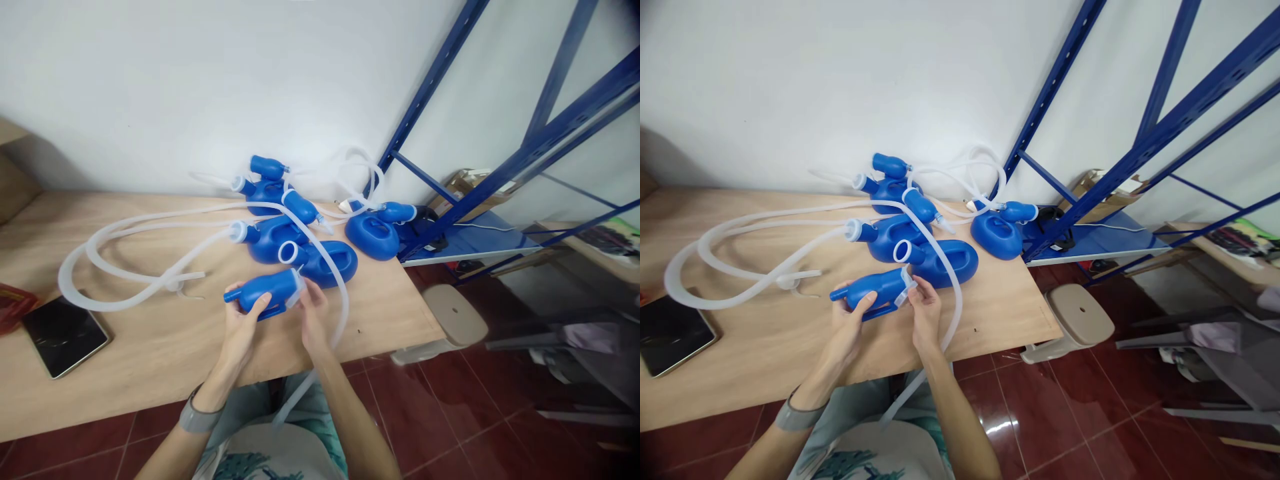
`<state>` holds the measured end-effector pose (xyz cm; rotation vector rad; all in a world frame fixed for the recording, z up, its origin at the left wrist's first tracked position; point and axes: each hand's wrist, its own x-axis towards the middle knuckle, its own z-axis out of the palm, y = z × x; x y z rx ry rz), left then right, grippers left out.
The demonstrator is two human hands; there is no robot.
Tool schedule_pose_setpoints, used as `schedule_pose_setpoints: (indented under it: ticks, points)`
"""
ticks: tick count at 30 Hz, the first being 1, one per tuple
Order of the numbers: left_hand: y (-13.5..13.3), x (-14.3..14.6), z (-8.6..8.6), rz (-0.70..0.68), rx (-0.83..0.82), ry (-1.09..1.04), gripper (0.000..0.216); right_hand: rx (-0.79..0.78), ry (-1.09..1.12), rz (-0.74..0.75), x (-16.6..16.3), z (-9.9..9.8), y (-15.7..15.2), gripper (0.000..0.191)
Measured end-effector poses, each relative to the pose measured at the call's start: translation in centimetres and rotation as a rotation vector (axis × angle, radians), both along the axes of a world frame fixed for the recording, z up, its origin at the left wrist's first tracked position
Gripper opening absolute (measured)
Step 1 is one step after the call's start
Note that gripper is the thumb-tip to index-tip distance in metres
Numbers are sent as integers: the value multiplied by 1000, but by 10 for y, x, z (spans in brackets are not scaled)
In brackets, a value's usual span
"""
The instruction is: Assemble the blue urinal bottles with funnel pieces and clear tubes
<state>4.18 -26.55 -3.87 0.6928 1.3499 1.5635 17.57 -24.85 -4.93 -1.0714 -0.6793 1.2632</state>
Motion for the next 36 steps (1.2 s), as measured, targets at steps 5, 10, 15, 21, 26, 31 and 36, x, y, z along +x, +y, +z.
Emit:
schedule_pose_setpoints:
  ticks: [5,10,15,21,26,31,36]
  points:
    - [-10,1,12,-24,16,62,65,91,-15,3,-3,12,-3,52]
    - [-18,4,20,-44,-8,83,70,337,-184,97,7,22,-2,49]
    - [-22,5,30,-30,-69,28,94,551,-476,118,19,38,-9,54]
    - [-23,9,43,-157,-106,-133,70,829,-736,203,28,55,-4,56]
    - [-23,11,53,-238,-184,-213,76,952,-794,362,42,68,4,53]
    - [-24,13,56,-214,-184,-223,76,981,-781,423,45,70,4,43]
    - [-28,17,49,-102,-26,-50,73,778,-667,196,39,58,-7,44]
